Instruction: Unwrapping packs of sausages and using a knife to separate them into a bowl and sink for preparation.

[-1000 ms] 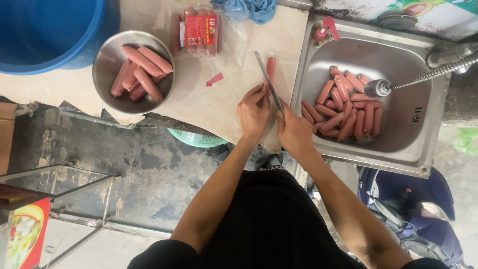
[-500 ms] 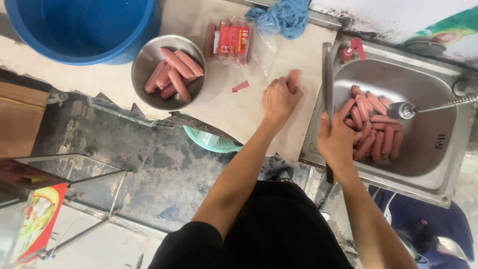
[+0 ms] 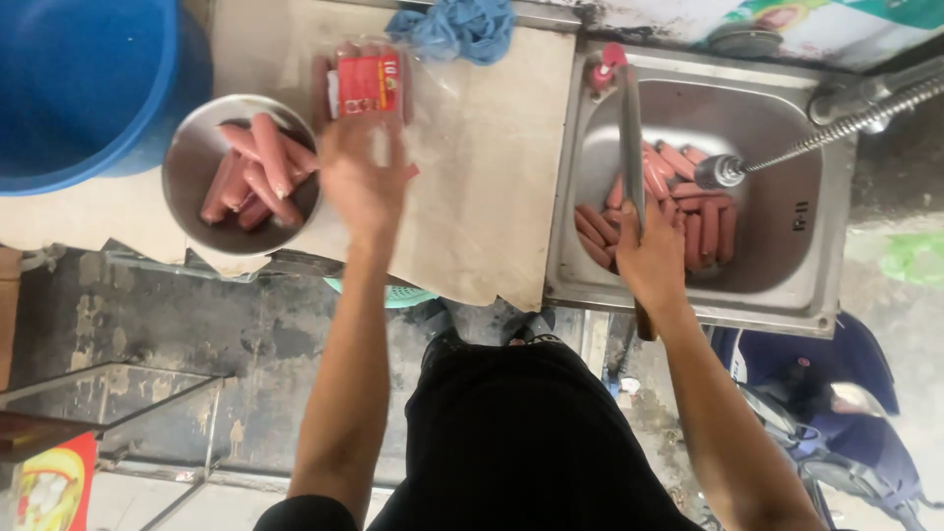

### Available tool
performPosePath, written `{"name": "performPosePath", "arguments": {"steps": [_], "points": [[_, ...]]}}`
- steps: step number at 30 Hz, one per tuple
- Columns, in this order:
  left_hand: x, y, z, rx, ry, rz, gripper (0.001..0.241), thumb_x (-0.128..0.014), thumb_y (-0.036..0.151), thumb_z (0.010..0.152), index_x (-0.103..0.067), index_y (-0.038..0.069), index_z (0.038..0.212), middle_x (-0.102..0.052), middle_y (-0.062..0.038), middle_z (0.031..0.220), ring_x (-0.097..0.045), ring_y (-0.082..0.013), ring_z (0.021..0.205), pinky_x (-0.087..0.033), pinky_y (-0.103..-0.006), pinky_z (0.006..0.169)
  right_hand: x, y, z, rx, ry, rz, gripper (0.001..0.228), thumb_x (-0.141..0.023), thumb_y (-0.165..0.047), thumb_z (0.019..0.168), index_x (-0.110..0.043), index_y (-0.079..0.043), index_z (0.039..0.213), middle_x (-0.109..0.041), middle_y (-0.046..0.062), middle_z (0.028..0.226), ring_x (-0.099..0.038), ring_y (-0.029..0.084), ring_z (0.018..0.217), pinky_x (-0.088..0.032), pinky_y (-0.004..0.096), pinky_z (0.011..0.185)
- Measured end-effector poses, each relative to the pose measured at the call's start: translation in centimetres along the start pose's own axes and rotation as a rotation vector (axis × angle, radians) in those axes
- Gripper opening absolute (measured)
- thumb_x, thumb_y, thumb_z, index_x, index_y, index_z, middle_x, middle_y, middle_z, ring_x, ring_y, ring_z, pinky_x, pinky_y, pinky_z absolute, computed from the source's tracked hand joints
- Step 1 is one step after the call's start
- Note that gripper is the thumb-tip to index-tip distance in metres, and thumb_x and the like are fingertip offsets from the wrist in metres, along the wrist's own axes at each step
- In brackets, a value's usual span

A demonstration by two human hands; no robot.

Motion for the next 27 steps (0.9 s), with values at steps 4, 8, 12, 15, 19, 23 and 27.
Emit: {"name": "performPosePath", "arguments": {"steps": [4, 8, 12, 15, 19, 23, 27], "points": [[-17.6, 10.6, -11.0, -0.187, -0.512, -0.202, 0.014, -0.075, 0.026, 0.084, -0.076, 0.027, 0.098, -0.070, 0.005, 0.094, -0.070, -0.0183, 0.090, -0.057, -0.0342, 0.078, 2.3, 7.7, -1.4, -0.111, 0.194, -0.160, 0.028, -0.052, -0.037, 0.109, -0.067, -0.017, 0.122, -0.072, 0.023, 0.088, -0.067, 0.049, 0.097, -0.049, 0.059, 0.093], [-27.3, 19.5, -21.3, -0.470, -1.568, -0.091, 0.062, -0.084, 0.027, 0.080, -0.048, 0.022, 0.131, -0.048, -0.009, 0.134, -0.047, -0.0340, 0.127, -0.053, -0.0472, 0.098, 6.0, 9.3, -3.7, -0.193, 0.225, -0.115, 0.028, -0.053, -0.040, 0.111, -0.068, -0.017, 0.114, -0.069, 0.020, 0.076, -0.068, 0.048, 0.089, -0.051, 0.057, 0.075], [-36.2, 16.2, -31.8, -0.744, -1.827, 0.211, 0.125, -0.088, 0.020, 0.081, 0.003, 0.048, 0.161, -0.019, -0.012, 0.170, -0.019, -0.0392, 0.156, -0.038, -0.0641, 0.114, 7.0, 13.6, -5.8, -0.198, 0.234, -0.093, 0.023, -0.049, -0.036, 0.111, -0.065, -0.020, 0.117, -0.068, 0.019, 0.069, -0.069, 0.045, 0.079, -0.051, 0.057, 0.069], [-35.0, 18.7, -29.3, -0.730, -1.797, 0.270, 0.060, -0.051, 0.022, 0.108, -0.026, 0.022, 0.162, -0.020, -0.010, 0.171, -0.022, -0.0342, 0.156, -0.036, -0.0523, 0.118, 8.5, 13.6, -6.6, -0.198, 0.284, -0.036, 0.020, -0.050, -0.028, 0.112, -0.064, -0.014, 0.113, -0.065, 0.021, 0.064, -0.069, 0.045, 0.071, -0.051, 0.054, 0.063], [-35.5, 18.9, -30.7, -0.976, -1.534, 0.324, 0.059, -0.069, 0.024, 0.097, -0.043, 0.015, 0.150, -0.024, -0.008, 0.158, -0.024, -0.0392, 0.146, -0.049, -0.0456, 0.093, 9.0, 14.7, -6.7, -0.204, 0.287, -0.008, 0.025, -0.049, -0.029, 0.111, -0.065, -0.012, 0.120, -0.060, 0.023, 0.058, -0.066, 0.046, 0.064, -0.047, 0.056, 0.057], [-40.9, 15.0, -35.0, -0.422, -1.700, 0.103, 0.061, -0.048, 0.058, 0.097, -0.040, 0.020, 0.144, -0.044, -0.023, 0.145, -0.058, -0.0527, 0.117, -0.051, -0.0586, 0.097, 9.1, 15.2, -6.8, -0.193, 0.275, 0.069, 0.028, -0.049, -0.028, 0.112, -0.067, -0.010, 0.124, -0.059, 0.017, 0.052, -0.064, 0.036, 0.051, -0.048, 0.047, 0.050], [-36.9, 17.4, -31.5, -0.553, -1.786, -0.015, 0.063, -0.043, 0.044, 0.106, -0.011, 0.046, 0.160, -0.054, -0.024, 0.133, -0.063, -0.0524, 0.116, -0.055, -0.0561, 0.091, 9.6, 14.9, -6.4, -0.179, 0.267, 0.074, 0.027, -0.050, -0.028, 0.112, -0.068, -0.009, 0.120, -0.060, 0.021, 0.056, -0.067, 0.041, 0.057, -0.049, 0.051, 0.052]]}}
Point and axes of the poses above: each hand's wrist, its own z-axis towards the middle knuckle, its own x-axis out of the back of the hand, y = z × x, the point moved 7 cm from there along z, towards the middle knuckle
